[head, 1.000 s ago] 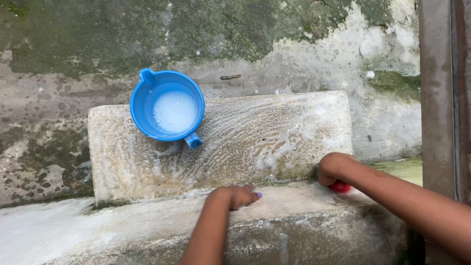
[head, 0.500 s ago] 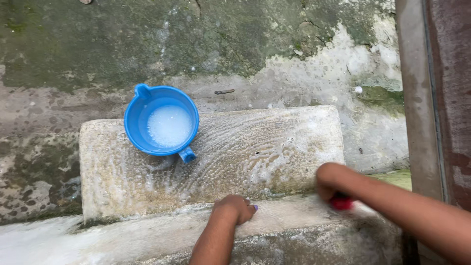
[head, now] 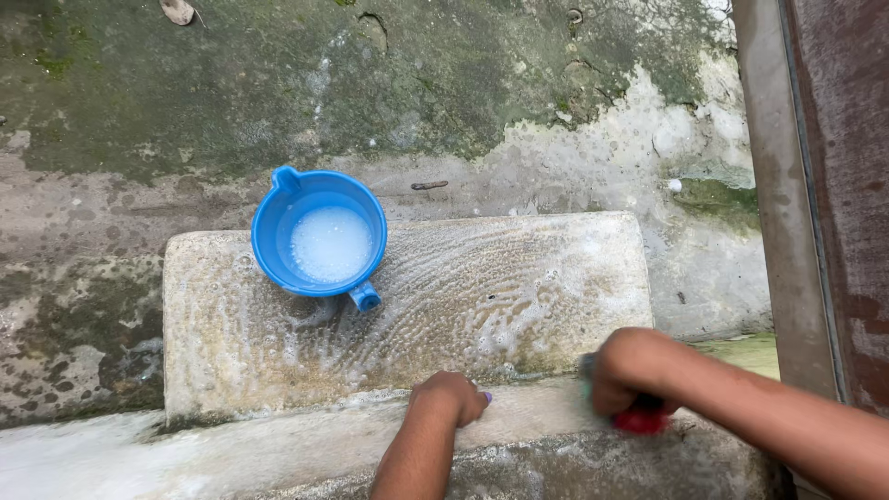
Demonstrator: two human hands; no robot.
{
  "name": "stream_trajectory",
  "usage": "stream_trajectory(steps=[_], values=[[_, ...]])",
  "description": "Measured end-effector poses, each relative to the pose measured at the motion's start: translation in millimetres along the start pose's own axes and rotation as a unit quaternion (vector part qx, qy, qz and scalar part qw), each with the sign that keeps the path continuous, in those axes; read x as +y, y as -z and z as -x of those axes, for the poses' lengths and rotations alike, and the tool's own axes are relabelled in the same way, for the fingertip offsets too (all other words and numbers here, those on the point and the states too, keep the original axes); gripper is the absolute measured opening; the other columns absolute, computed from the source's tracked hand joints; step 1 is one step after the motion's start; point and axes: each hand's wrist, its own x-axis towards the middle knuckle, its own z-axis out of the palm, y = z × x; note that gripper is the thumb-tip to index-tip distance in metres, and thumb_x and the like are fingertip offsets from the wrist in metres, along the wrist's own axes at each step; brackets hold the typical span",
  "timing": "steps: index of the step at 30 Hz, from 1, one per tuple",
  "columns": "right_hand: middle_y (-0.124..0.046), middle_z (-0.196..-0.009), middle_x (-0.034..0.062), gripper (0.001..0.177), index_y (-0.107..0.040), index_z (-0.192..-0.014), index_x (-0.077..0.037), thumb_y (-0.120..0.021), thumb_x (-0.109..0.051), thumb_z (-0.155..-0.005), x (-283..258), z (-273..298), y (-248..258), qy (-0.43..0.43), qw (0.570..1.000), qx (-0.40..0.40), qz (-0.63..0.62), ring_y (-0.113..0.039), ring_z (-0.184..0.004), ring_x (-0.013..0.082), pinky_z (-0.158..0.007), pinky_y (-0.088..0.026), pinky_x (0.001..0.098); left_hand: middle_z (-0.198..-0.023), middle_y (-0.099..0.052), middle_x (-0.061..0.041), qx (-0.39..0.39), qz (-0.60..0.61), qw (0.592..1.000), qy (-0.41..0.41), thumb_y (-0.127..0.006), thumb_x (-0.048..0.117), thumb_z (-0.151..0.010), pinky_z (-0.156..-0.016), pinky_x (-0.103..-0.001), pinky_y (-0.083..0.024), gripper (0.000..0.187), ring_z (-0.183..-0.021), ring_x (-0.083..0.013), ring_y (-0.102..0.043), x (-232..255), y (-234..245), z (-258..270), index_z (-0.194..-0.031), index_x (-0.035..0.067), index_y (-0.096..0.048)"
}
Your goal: The person scrubs a concrete outdoor step using a brush and soapy water from a blue cup.
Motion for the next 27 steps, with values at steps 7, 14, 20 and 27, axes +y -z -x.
stream_trajectory(steps=[7, 14, 20, 27], values=[[-0.062, -0.070, 0.0065, 0.029, -0.064, -0.106, -0.015, -0.065, -0.037, -0.087, 57.0, 14.7, 15.1, -0.112, 0.994, -0.006, 0.014, -0.058, -0.058, 0.0201, -0.056, -0.046, 0.0381, -0.146, -0.055, -0.016, 0.049, -0.009, 0.998, -0.031, -0.054, 0.056, -0.100, -0.115, -0.046, -0.043, 0.061, -0.135, -0.0346, -0.053, -8.9, -7.8, -7.2, -0.135, 0.008, -0.062], [-0.061, -0.069, 0.0058, 0.033, -0.062, -0.112, -0.017, -0.065, -0.040, -0.087, -60.7, 37.7, 89.0, 0.050, 0.997, -0.024, -0.044, -0.058, -0.057, 0.0199, -0.054, -0.046, 0.0376, -0.140, -0.063, -0.021, 0.287, 0.472, 0.832, 0.056, -0.057, 0.042, -0.088, -0.103, -0.051, -0.051, 0.063, -0.128, -0.0370, -0.060, -31.2, 29.0, 21.9, -0.142, 0.012, -0.051], [-0.071, -0.099, 0.0122, 0.076, -0.025, -0.159, -0.024, -0.061, -0.042, -0.094, -79.7, 22.5, 127.9, 0.112, 0.980, 0.162, -0.026, -0.070, -0.079, 0.0224, -0.074, -0.056, 0.0376, -0.162, -0.024, -0.025, 0.373, 0.739, 0.562, 0.001, -0.069, 0.051, -0.087, -0.111, -0.054, -0.036, 0.114, -0.140, -0.0388, -0.040, -104.4, 67.1, 54.0, -0.162, 0.013, 0.007], [-0.072, -0.107, 0.0130, 0.036, -0.072, -0.114, -0.010, -0.062, -0.041, -0.098, -87.5, 26.0, 131.7, 0.146, 0.952, 0.255, 0.091, -0.068, -0.096, 0.0252, -0.087, -0.059, 0.0434, -0.126, -0.067, -0.027, 0.432, 0.730, 0.517, -0.114, -0.050, 0.002, -0.084, -0.067, -0.048, -0.067, 0.059, -0.097, -0.0415, -0.075, -117.2, 119.0, 39.6, -0.143, 0.000, -0.050]])
